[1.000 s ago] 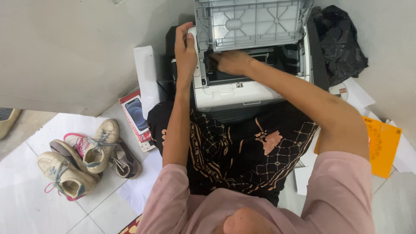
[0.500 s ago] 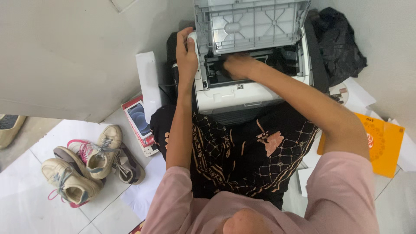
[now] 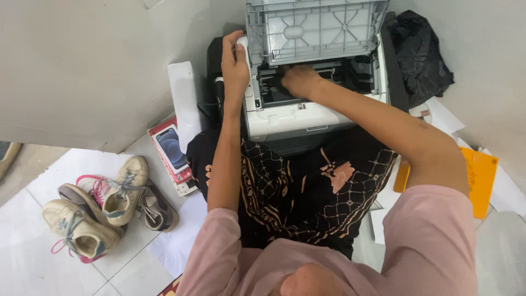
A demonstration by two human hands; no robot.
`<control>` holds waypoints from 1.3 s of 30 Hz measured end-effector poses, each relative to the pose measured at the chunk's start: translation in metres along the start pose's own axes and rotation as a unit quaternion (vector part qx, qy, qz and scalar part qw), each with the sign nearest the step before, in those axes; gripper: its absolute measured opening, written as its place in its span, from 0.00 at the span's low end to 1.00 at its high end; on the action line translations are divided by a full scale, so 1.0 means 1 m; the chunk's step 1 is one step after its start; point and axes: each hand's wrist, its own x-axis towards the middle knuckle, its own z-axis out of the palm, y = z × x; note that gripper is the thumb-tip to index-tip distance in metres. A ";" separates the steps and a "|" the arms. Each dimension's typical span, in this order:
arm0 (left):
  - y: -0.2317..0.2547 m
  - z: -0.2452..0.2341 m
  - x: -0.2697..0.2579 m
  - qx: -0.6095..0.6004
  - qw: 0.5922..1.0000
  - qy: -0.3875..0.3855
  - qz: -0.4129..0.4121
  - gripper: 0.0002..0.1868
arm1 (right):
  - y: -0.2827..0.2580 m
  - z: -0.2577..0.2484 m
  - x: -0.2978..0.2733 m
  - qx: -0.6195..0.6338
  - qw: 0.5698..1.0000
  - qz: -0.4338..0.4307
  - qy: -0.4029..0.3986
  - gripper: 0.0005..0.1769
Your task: The person sits on the floor and wipes the interior and exterior surfaces of a white printer with a green cloth. They open the top cover and the front paper tray, wipe the rollers and internal components, then remove a small white plastic part from the tray to wipe it separately before placing it back.
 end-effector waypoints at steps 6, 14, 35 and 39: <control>0.008 0.001 0.003 0.018 1.000 0.016 0.013 0.15 | -0.003 -0.021 -0.001 0.088 0.995 -0.042 0.029 0.23; 0.012 0.001 -0.003 0.011 1.000 0.003 0.022 0.15 | 0.002 0.011 0.018 -0.009 0.999 -0.040 -0.013 0.20; 0.007 0.000 0.000 0.018 1.000 0.004 -0.016 0.15 | 0.078 0.000 -0.054 0.119 0.963 0.194 -0.146 0.24; 0.012 0.002 0.000 0.007 1.000 0.015 -0.018 0.14 | 0.083 0.017 -0.076 0.147 0.974 0.174 0.009 0.23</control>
